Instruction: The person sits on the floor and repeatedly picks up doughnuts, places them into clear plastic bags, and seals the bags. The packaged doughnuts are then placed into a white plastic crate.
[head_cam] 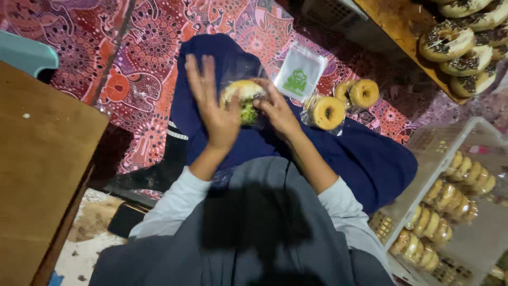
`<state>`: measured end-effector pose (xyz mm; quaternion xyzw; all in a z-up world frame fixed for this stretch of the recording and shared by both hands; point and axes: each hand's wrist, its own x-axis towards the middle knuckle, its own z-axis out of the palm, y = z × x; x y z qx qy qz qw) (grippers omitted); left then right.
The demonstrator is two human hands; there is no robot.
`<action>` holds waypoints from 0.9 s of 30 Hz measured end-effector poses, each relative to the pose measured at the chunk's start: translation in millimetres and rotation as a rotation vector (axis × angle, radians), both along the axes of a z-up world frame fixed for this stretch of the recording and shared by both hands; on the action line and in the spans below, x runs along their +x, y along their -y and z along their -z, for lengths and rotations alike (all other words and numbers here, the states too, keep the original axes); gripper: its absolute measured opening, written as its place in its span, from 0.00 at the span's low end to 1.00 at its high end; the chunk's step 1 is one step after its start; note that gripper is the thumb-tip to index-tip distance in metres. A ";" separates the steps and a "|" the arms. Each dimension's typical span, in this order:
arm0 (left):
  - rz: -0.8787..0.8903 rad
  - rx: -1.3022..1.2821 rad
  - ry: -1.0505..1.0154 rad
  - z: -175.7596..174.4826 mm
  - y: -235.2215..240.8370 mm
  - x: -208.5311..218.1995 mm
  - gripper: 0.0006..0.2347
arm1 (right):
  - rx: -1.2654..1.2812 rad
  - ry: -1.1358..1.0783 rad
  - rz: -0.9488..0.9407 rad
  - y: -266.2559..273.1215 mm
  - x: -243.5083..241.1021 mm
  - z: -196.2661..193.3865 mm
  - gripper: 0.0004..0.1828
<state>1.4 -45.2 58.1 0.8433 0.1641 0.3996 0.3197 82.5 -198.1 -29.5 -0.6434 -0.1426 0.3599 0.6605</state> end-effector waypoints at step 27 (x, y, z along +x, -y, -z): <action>0.136 -0.432 -0.236 71.2 -37.7 -61.4 0.09 | -0.544 0.698 0.074 -7.8 3.9 1.0 0.15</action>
